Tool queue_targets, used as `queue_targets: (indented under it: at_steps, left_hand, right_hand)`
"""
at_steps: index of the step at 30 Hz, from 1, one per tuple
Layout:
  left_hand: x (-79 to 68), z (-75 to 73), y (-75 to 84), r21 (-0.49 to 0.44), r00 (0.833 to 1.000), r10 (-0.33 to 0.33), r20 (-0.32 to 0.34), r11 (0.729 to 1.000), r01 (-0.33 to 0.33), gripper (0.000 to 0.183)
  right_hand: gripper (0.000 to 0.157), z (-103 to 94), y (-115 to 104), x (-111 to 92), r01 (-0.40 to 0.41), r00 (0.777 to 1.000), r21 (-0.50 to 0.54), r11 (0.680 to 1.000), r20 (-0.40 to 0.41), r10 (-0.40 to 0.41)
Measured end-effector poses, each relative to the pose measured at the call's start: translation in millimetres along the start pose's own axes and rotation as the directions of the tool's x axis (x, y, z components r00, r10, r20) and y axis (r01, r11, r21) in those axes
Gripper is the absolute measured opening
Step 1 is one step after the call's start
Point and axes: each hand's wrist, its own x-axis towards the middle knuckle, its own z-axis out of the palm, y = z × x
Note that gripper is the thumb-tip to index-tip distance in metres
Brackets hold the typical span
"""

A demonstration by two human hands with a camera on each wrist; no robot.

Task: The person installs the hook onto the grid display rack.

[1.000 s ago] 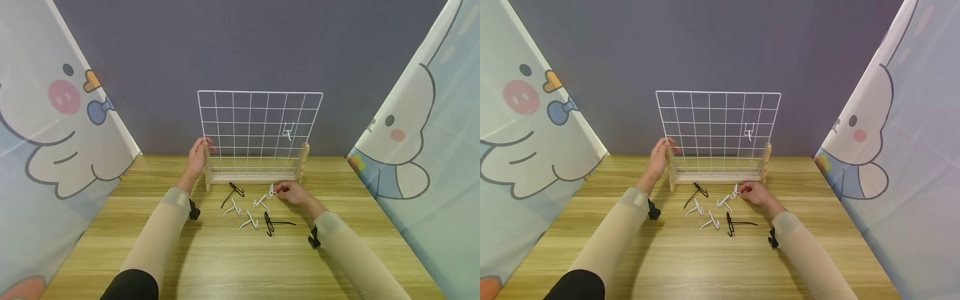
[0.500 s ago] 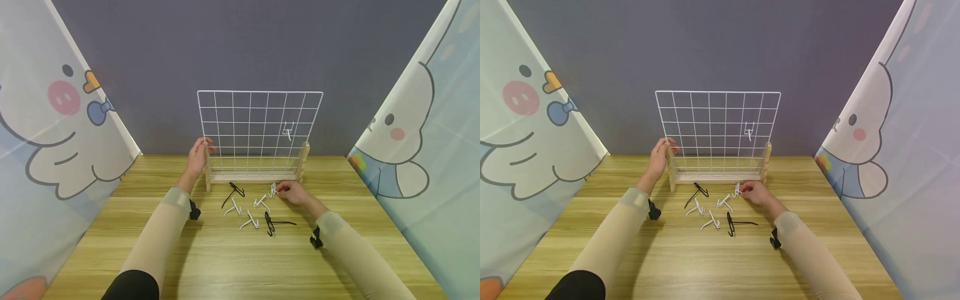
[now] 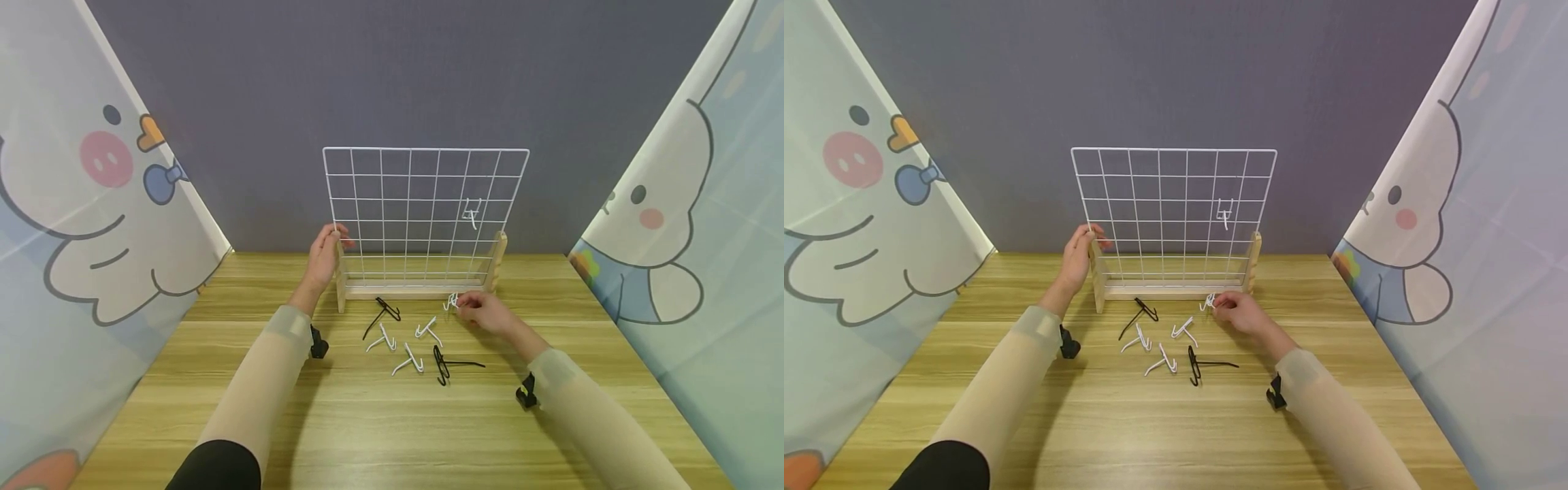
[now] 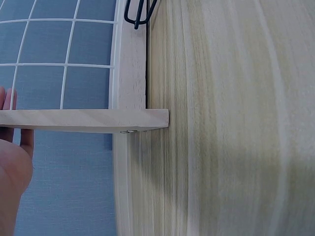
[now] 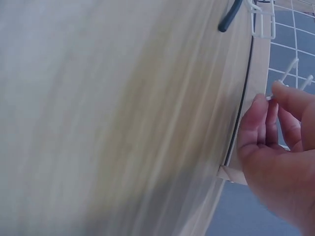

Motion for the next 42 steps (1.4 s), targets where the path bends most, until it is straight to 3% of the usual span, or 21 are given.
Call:
queue_targets:
  at_steps: [11, 19, 24, 29, 42]
  left_hand:
    - [0.2, -0.4, -0.6, -0.010, 1.000, -0.002, -0.009, 1.000, 0.002, 0.028]
    - [-0.1, -0.4, -0.6, -0.027, 1.000, 0.009, -0.003, 1.000, -0.009, 0.034]
    - [0.4, 0.3, -1.8, -0.006, 1.000, 0.007, -0.014, 1.000, -0.007, 0.028]
    - [0.1, 1.6, -1.1, 0.011, 1.000, -0.003, -0.016, 1.000, 0.003, 0.036]
    - [0.3, 0.0, -2.8, 0.014, 1.000, -0.009, -0.017, 1.000, 0.010, 0.037]
  right_hand:
    - [0.034, -5.2, -4.3, -8.2, 0.018, 0.998, 0.108, 0.994, -0.068, -0.011]
    - [0.027, -3.8, -7.9, -13.7, 0.072, 0.993, 0.216, 0.974, -0.110, -0.049]
    - [0.032, -2.2, -12.7, -17.2, 0.108, 0.988, 0.220, 0.970, -0.134, -0.080]
    - [0.034, -0.9, -20.0, -19.2, 0.122, 0.985, 0.202, 0.972, -0.147, -0.093]
    - [0.029, 6.7, -63.4, -14.7, 0.176, 0.970, 0.199, 0.964, -0.200, -0.136]
